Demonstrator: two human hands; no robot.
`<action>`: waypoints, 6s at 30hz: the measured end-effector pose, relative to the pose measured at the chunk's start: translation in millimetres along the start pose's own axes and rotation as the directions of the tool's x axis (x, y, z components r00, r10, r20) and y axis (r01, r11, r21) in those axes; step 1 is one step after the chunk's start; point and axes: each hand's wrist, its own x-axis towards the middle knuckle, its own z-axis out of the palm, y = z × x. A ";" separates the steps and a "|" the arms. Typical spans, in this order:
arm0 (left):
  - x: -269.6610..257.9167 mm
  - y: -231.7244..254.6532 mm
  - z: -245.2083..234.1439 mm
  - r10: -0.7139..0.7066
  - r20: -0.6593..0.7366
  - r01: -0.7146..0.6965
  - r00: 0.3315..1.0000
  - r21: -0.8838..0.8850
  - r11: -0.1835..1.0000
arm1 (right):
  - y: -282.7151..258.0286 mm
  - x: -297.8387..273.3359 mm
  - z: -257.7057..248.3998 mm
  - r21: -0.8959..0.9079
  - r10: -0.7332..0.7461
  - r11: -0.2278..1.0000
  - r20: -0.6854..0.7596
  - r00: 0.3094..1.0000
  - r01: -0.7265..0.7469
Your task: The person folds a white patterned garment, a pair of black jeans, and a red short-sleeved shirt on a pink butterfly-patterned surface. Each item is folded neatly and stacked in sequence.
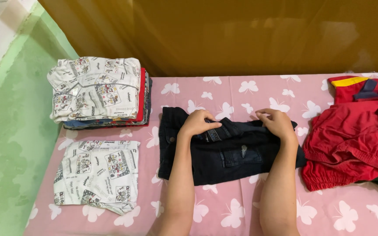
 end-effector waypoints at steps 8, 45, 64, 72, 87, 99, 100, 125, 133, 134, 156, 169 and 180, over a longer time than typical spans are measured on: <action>17.4 -33.1 20.1 -0.118 0.081 0.122 0.990 -0.046 0.991 | -24.1 -9.0 -8.6 -0.041 0.058 0.998 0.261 0.964 -0.049; 18.7 18.4 30.0 0.231 -0.351 -0.089 0.908 0.375 0.923 | 32.6 20.1 12.9 0.148 -0.072 0.978 -0.410 0.909 0.145; 41.6 20.9 82.6 0.374 -0.283 -0.288 0.883 0.300 0.909 | 101.5 7.1 -0.7 0.217 0.100 0.975 -0.647 0.756 0.056; 34.0 52.7 128.1 0.380 -0.053 -0.357 0.923 0.245 0.901 | 110.6 11.7 1.9 0.307 0.244 0.947 -0.480 0.843 -0.100; 35.7 51.4 137.2 0.397 0.037 -0.396 0.917 0.196 0.897 | 74.2 -25.1 -28.2 0.422 0.224 0.906 -0.413 0.883 -0.033; 17.5 80.4 102.9 0.352 0.185 -0.327 0.918 -0.152 0.933 | 132.0 -2.1 -18.7 0.106 0.285 0.957 -0.187 0.940 -0.269; 21.2 80.6 100.1 0.357 0.184 -0.333 0.916 -0.150 0.931 | 134.3 2.7 -14.8 0.106 0.283 0.958 -0.193 0.939 -0.267; 142.9 22.3 115.7 -0.051 -0.338 0.072 0.940 0.051 0.996 | 68.9 10.1 -11.8 0.256 -0.081 0.938 -0.495 0.865 0.235; 162.5 27.6 107.5 0.104 -0.424 -0.112 0.899 0.008 0.994 | 67.3 10.6 -10.2 0.217 -0.175 0.927 -0.474 0.863 0.307; 165.8 26.6 107.3 0.127 -0.422 -0.135 0.897 0.012 0.991 | 62.1 10.1 -10.5 0.217 -0.164 0.933 -0.456 0.875 0.288; 61.2 -23.9 -1.1 -0.034 -0.565 0.164 0.824 0.181 0.970 | 16.0 39.8 22.0 0.440 -0.191 0.737 -0.594 0.782 0.514; -15.9 -138.4 -35.0 -0.389 -0.665 0.480 0.637 -0.053 0.876 | -129.4 84.5 152.0 0.425 -0.293 0.832 -0.206 0.934 0.355; -31.1 -95.2 -51.2 -0.545 -0.460 0.570 0.701 -0.097 0.816 | -166.9 66.7 163.0 -0.190 -0.159 0.968 0.035 0.987 0.163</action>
